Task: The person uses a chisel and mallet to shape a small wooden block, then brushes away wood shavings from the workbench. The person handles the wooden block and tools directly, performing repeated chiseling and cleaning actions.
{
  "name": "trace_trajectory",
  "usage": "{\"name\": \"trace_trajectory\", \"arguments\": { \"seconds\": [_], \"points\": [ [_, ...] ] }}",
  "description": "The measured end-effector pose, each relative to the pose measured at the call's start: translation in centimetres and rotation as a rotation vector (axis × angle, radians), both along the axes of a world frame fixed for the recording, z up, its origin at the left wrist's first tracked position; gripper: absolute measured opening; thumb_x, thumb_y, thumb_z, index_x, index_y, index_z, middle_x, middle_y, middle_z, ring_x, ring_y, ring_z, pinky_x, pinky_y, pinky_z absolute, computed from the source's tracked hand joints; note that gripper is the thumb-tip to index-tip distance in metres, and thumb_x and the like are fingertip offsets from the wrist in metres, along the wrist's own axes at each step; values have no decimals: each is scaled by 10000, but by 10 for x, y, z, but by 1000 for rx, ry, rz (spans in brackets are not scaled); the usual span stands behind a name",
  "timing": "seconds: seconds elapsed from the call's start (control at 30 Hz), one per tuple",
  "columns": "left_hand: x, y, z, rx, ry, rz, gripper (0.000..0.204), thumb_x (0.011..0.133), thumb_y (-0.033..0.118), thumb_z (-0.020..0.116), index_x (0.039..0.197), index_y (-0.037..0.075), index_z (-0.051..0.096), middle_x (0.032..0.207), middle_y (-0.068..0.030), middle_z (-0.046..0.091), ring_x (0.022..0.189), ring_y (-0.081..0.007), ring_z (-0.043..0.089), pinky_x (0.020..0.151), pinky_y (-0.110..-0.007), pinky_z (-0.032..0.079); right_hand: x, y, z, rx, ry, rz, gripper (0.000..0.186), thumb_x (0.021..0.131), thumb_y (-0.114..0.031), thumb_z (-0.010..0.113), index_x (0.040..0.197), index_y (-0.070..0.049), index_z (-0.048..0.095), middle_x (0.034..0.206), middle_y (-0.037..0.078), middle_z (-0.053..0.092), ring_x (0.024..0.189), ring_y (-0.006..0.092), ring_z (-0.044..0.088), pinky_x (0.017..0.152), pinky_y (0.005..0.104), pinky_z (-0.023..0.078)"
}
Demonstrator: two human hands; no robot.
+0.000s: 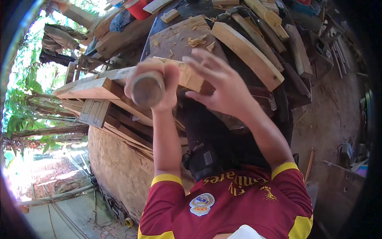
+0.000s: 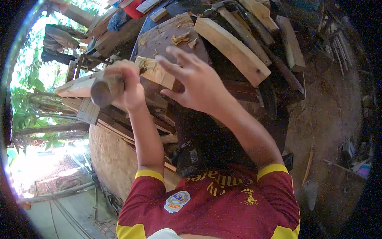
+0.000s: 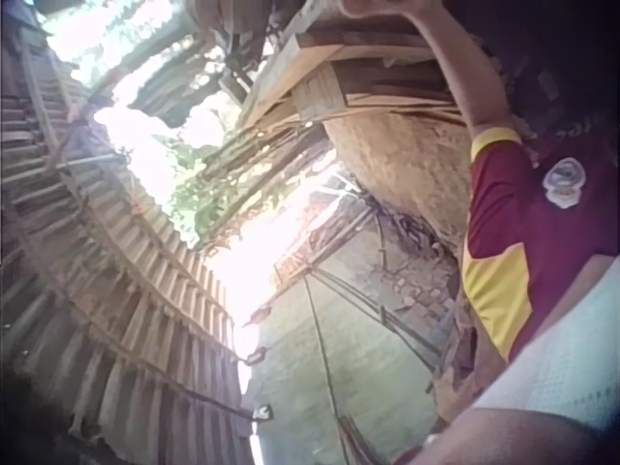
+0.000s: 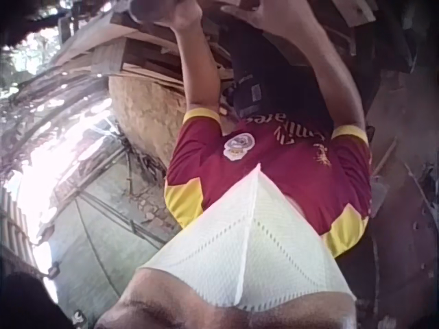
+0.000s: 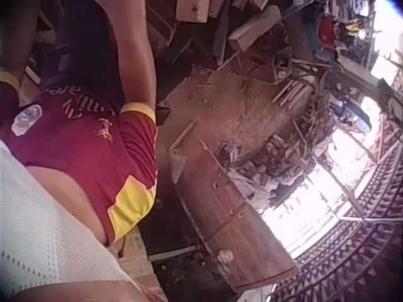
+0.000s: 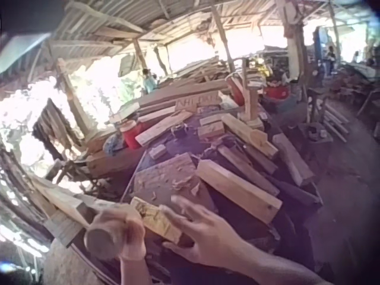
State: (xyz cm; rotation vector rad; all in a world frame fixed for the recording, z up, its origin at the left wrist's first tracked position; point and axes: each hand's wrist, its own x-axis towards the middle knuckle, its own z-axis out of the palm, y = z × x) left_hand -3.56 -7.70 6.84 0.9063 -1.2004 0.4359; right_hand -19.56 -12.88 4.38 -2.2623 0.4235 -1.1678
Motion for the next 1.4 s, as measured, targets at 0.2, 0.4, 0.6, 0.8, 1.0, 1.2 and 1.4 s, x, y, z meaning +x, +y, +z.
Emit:
{"name": "trace_trajectory", "arguments": {
  "seconds": [0.2, 0.4, 0.6, 0.8, 1.0, 1.2, 1.4],
  "points": [
    [9, 27, 3, -173, 252, -355, 469, 951, 501, 546, 718, 94, 543, 546, 8, 387, 440, -109, 328, 427, -260, 274, 22, 14, -40, -59, -40, -227, 449, 728, -214, 789, 1145, -102, 668, 1108, 132, 617, 963, 316, 640, 893, 419, 496],
    [41, 95, 22, -272, 500, -329, 502, 1020, 454, 402, 671, 114, 524, 494, 1, 367, 438, -115, 296, 454, -261, 249, 21, 8, -50, -98, -56, -395, 447, 702, -165, 814, 1119, -79, 678, 1058, 115, 650, 977, 311, 633, 864, 418, 493],
    [25, 100, 15, -63, 794, -363, 472, 1019, 458, 432, 713, 107, 510, 520, 25, 345, 455, -90, 290, 453, -239, 229, 21, 0, -40, -149, -81, -487, 422, 730, -191, 815, 1110, -74, 675, 1105, 150, 641, 1040, 346, 604, 884, 446, 480],
    [-39, 68, -16, 124, 808, -678, 615, 930, 682, 341, 813, 99, 499, 593, 18, 350, 530, -108, 315, 521, -261, 270, -25, 46, -20, 157, -63, -31, 350, 777, -171, 780, 1091, -65, 668, 1083, 167, 654, 1030, 370, 618, 878, 453, 486],
    [-76, 35, -24, 363, 865, -684, 494, 952, 547, 502, 971, 59, 577, 787, -5, 509, 724, -123, 477, 710, -294, 412, -68, 47, -13, 365, 120, -101, 145, 843, -142, 680, 942, -38, 659, 884, 167, 672, 834, 368, 653, 714, 427, 515],
    [-72, 15, -43, 709, 293, -239, 353, 900, 113, 675, 1221, 19, 560, 1132, -77, 628, 982, -172, 602, 802, -302, 480, -98, 8, 15, 219, 111, -517, 51, 847, -85, 649, 853, -35, 658, 819, 176, 667, 789, 380, 655, 674, 430, 510],
    [-74, -2, -45, 804, -252, 265, 559, 776, 285, 773, 1258, 87, 571, 1351, -122, 534, 1286, -344, 439, 1034, -475, 309, -92, -52, 27, 214, 563, -855, 152, 897, -185, 626, 886, -38, 667, 856, 212, 684, 841, 401, 662, 718, 466, 514]
  ]
}}
